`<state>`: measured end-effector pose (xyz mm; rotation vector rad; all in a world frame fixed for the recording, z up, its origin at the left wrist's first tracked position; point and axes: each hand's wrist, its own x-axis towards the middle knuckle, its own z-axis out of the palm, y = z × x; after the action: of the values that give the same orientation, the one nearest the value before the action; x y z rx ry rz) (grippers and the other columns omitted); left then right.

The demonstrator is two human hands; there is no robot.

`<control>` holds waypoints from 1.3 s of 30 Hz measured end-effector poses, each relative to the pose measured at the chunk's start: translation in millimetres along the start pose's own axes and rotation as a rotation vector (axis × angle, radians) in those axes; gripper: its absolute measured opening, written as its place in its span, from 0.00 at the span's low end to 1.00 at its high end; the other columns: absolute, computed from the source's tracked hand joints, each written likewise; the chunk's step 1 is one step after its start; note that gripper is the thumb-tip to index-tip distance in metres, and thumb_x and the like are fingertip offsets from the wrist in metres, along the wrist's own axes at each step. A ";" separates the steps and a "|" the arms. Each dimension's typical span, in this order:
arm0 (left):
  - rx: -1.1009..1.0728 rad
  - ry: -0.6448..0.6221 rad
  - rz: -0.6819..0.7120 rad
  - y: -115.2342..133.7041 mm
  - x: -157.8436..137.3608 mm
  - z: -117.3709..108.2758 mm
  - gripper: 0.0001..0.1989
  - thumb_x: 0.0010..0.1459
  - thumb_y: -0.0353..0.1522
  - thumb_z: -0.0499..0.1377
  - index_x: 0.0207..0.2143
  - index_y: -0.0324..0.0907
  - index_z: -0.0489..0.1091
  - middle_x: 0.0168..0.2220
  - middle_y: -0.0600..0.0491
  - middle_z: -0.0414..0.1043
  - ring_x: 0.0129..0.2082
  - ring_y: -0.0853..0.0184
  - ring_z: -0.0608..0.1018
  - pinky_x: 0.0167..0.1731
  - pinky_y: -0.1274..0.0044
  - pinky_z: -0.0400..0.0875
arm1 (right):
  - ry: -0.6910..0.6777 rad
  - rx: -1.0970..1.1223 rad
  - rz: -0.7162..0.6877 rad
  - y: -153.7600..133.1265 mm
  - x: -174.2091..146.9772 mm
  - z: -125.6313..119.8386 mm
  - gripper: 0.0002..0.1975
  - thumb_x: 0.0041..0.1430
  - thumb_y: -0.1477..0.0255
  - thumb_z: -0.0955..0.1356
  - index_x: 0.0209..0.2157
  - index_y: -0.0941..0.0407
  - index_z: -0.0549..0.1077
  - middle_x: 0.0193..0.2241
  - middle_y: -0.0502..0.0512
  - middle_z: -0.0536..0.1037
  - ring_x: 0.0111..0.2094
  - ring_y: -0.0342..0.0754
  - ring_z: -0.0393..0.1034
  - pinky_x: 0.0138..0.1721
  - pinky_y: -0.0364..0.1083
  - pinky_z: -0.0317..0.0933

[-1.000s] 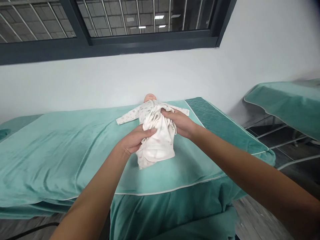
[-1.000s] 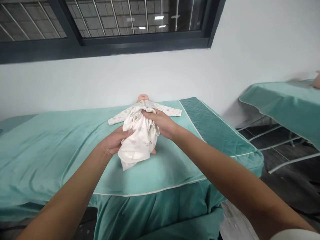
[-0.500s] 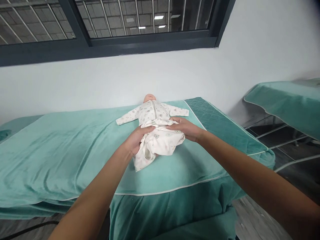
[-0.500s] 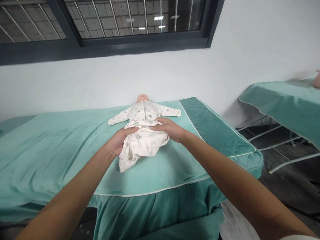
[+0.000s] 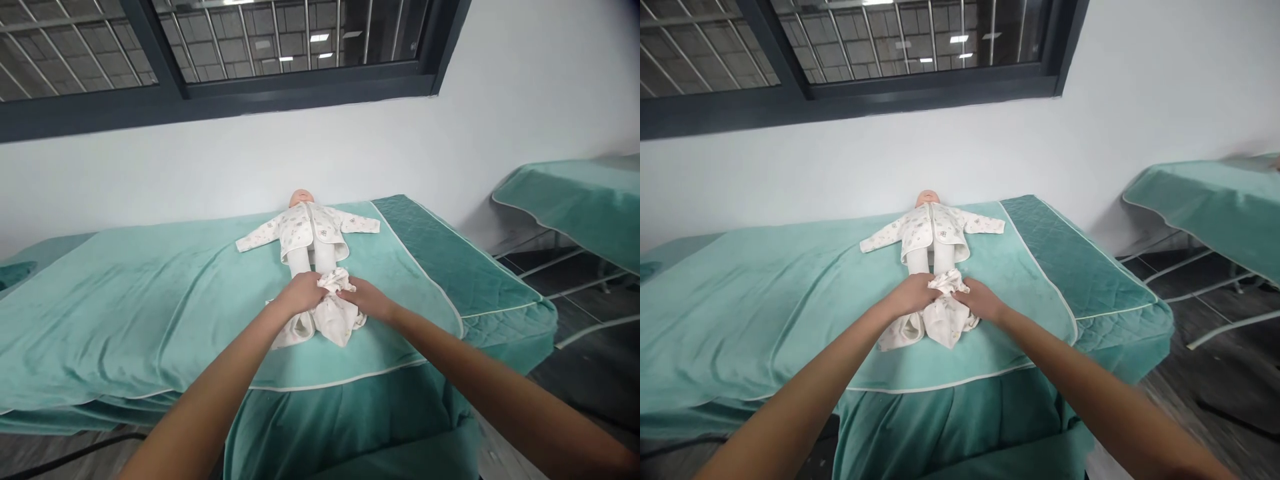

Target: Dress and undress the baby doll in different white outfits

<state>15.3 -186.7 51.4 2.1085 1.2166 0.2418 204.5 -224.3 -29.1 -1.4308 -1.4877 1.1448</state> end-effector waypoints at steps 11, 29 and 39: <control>-0.572 -0.164 -0.018 5.5 -3.1 -10.7 0.19 0.51 0.41 0.64 0.43 0.41 0.76 0.45 0.47 0.78 0.45 0.56 0.77 0.40 0.71 0.70 | 0.048 0.410 -0.091 6.3 -9.8 7.4 0.23 0.55 0.53 0.68 0.45 0.54 0.73 0.41 0.54 0.78 0.44 0.53 0.70 0.48 0.51 0.63; -0.388 0.273 0.084 -3.9 46.3 -26.3 0.09 0.53 0.37 0.61 0.34 0.42 0.70 0.34 0.56 0.72 0.37 0.65 0.73 0.41 0.74 0.65 | 0.470 0.128 -0.284 -0.3 74.2 1.7 0.12 0.60 0.58 0.63 0.32 0.51 0.63 0.33 0.49 0.69 0.37 0.48 0.62 0.41 0.46 0.56; -0.566 0.336 0.115 -25.4 77.0 -35.7 0.11 0.51 0.39 0.63 0.33 0.41 0.71 0.33 0.56 0.71 0.36 0.66 0.72 0.38 0.77 0.64 | 0.427 0.113 -0.280 -3.2 106.3 -9.6 0.10 0.60 0.60 0.64 0.29 0.51 0.63 0.29 0.49 0.69 0.35 0.49 0.62 0.39 0.47 0.57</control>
<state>22.9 -98.5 49.0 1.6748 1.0473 0.9097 203.9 -117.5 -29.3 -1.2467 -1.2488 0.6877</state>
